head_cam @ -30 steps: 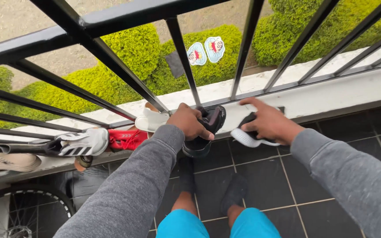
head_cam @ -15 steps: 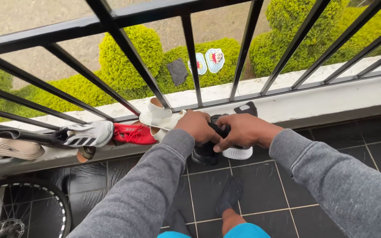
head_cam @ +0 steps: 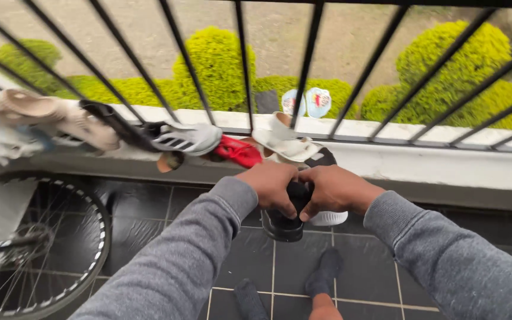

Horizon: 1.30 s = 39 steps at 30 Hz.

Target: The person cleans several pairs of shoes by hand, shaking out debris and wiping them before arranging them on a wooden rack and a balcony ledge.

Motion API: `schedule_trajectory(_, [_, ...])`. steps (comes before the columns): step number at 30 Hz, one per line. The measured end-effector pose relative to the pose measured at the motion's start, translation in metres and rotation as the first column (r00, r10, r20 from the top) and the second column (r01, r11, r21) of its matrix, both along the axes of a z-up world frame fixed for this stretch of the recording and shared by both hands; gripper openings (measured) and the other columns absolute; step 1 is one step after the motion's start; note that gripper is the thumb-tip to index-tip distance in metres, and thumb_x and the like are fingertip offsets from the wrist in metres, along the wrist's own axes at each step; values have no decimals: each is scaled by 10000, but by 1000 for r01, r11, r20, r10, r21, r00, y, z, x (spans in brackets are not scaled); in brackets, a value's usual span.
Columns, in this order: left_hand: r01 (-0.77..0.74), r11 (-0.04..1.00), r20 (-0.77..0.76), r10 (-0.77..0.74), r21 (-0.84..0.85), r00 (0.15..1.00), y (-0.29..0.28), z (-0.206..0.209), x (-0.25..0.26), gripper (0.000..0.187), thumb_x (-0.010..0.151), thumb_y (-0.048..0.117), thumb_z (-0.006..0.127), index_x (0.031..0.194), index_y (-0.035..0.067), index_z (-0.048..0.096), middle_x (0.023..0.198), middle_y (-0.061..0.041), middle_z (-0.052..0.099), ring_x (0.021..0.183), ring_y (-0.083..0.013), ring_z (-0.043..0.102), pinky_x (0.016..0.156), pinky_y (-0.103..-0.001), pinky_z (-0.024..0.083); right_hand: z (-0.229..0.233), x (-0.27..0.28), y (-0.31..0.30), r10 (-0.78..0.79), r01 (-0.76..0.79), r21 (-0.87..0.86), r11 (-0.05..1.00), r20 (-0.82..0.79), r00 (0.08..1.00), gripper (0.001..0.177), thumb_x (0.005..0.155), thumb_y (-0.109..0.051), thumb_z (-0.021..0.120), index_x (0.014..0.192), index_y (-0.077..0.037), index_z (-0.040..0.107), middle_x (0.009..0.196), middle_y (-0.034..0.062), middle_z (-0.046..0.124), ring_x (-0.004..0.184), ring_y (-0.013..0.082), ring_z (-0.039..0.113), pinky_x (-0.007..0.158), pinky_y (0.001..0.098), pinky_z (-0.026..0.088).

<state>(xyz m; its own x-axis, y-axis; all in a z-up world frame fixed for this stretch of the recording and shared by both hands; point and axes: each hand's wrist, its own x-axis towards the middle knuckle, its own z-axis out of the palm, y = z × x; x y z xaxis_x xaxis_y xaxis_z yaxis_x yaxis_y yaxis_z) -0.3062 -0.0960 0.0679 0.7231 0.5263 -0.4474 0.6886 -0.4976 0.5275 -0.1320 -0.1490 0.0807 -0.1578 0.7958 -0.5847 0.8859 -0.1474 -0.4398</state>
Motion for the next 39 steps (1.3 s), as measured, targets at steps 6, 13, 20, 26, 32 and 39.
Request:
schedule_trajectory(6, [-234,971,-133,225,-52,965,-21,20,-70,967,526,385,974,1322,35,552,1245,-161,705,1157,-326,679,968,-406,549,3,-75,14,212,-213,21,977,40,976,771,526,-292,967,1237,-159,701,1124,85,774,1064,292,725,923,385,552])
schedule_trajectory(13, [-402,905,-259,359,-139,897,-36,36,-111,1023,513,295,988,1369,33,492,1294,-149,685,1206,-314,673,998,-407,553,32,-141,19,351,-341,-84,936,152,924,708,545,-308,948,1205,-174,731,1105,72,797,1048,273,751,932,371,565])
schedule_trajectory(20, [-436,900,-53,435,-12,899,-29,17,-136,1036,506,245,985,1415,106,508,1275,-156,695,1209,-342,647,1013,-417,527,26,-135,33,379,-377,110,920,8,925,745,566,-235,928,1253,-171,649,1116,102,763,1056,307,725,921,383,548])
schedule_trajectory(26, [-413,911,-64,411,-14,909,-15,18,-121,1046,498,231,969,1454,220,545,1248,-112,725,1174,-296,684,1004,-392,542,16,-116,39,298,-283,205,937,-43,954,735,605,-222,941,1203,-70,542,1084,125,710,1057,326,690,886,408,538])
schedule_trajectory(32, [-479,874,-94,471,-82,877,-8,3,-94,858,553,385,963,1337,214,661,1246,-83,726,1170,-260,687,1014,-374,536,20,-93,37,286,-256,256,932,-89,954,718,586,-200,937,1189,-91,563,1068,116,717,1049,307,694,886,395,543])
schedule_trajectory(39, [-443,893,-95,436,-76,895,2,-16,-53,759,583,425,938,1284,242,712,1240,-59,742,1182,-250,683,1035,-380,516,36,-62,32,298,-301,45,953,60,953,784,680,-249,887,1356,-188,495,1098,168,721,1066,354,699,934,421,548])
